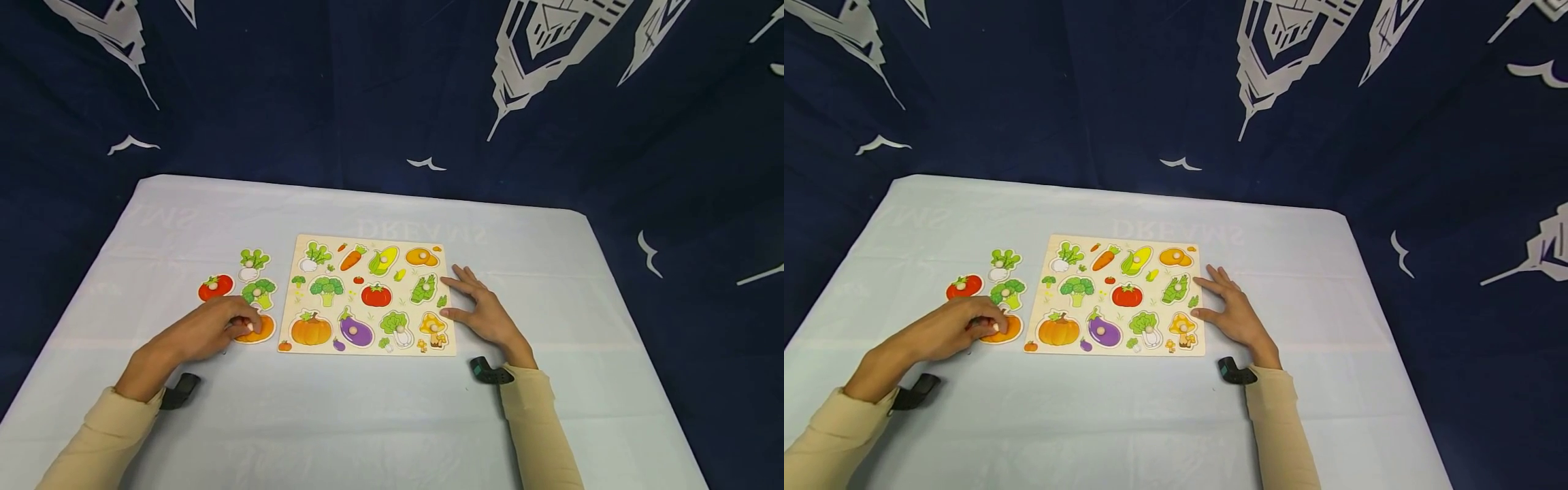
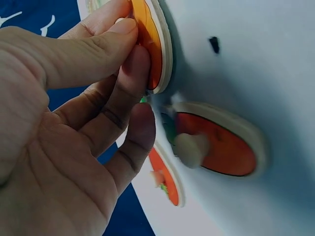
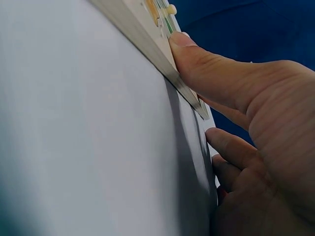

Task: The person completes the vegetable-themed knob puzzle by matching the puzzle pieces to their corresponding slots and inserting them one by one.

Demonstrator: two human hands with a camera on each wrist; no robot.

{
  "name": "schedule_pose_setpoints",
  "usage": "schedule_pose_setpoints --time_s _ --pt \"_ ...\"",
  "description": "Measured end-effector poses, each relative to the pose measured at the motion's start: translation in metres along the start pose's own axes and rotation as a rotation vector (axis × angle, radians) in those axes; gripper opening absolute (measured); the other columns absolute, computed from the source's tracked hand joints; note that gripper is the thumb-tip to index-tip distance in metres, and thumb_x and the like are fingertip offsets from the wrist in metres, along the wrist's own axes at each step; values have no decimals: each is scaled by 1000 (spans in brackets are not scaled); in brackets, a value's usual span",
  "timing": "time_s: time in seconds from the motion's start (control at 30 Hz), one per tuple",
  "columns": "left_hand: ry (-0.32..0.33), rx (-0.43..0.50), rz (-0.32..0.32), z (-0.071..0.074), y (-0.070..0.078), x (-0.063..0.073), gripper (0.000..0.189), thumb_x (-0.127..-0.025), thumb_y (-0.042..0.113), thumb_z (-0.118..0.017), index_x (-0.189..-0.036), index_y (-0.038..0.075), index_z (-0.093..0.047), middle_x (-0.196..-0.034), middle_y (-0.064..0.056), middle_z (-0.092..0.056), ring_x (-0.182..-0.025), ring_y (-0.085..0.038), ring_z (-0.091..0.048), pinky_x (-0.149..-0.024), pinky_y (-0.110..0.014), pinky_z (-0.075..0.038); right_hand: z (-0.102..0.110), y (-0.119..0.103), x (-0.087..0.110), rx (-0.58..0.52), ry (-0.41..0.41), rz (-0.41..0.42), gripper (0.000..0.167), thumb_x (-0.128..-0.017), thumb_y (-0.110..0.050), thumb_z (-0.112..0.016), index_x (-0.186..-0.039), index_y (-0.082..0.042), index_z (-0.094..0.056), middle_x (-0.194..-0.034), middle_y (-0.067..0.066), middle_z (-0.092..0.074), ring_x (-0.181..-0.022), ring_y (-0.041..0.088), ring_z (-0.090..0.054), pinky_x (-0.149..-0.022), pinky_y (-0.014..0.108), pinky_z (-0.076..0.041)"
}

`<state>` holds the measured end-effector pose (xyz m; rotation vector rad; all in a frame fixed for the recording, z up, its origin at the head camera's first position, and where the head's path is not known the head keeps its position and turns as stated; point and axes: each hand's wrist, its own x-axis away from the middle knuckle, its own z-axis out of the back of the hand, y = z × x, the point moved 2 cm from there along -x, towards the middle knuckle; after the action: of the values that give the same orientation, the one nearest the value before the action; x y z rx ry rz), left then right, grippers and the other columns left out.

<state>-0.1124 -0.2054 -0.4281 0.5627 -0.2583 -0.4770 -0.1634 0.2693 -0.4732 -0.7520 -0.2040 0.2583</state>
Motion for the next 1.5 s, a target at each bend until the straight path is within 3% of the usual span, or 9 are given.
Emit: schedule_pose_setpoints --time_s 0.43,0.73,1.03,1.3,1.5 --pt "-42 -11 -67 -3 24 -14 25 -87 -2 -72 -88 23 -70 -97 7 -67 -89 -14 -58 -82 -34 -52 -1 2 1 9 0 -5 66 -87 -31 -79 -146 -16 -53 -167 4 -24 -157 29 -7 -122 61 -12" --pt "-82 11 -143 -14 42 -34 23 -91 -2 -68 -89 21 -70 -97 8 -66 -89 -13 -57 -82 -34 -52 -1 0 1 9 12 -10 67 -85 -29 -81 -145 -14 -54 -166 7 -25 -157 32 -8 -122 62 -11" --pt "-124 5 -123 -23 54 -46 22 -92 0 -68 -87 22 -68 -94 7 -62 -87 -13 -55 -78 -31 -49 -1 -1 0 9 14 -9 68 -85 -28 -81 -145 -13 -54 -166 8 -25 -156 32 -8 -121 63 -11" --pt "-139 -1 -102 -29 58 -50 24 -92 0 -68 -85 22 -68 -95 7 -62 -90 -17 -53 -82 -35 -47 0 -3 -1 -5 6 -22 68 -84 -29 -82 -145 -14 -54 -166 6 -24 -157 30 -7 -122 62 -10" --pt "-140 14 -94 -32 60 -51 23 -92 -1 -67 -83 20 -66 -87 4 -57 -87 -16 -52 -74 -30 -44 -1 -2 0 2 12 -20 68 -84 -29 -82 -145 -14 -55 -166 7 -25 -157 31 -8 -121 63 -10"
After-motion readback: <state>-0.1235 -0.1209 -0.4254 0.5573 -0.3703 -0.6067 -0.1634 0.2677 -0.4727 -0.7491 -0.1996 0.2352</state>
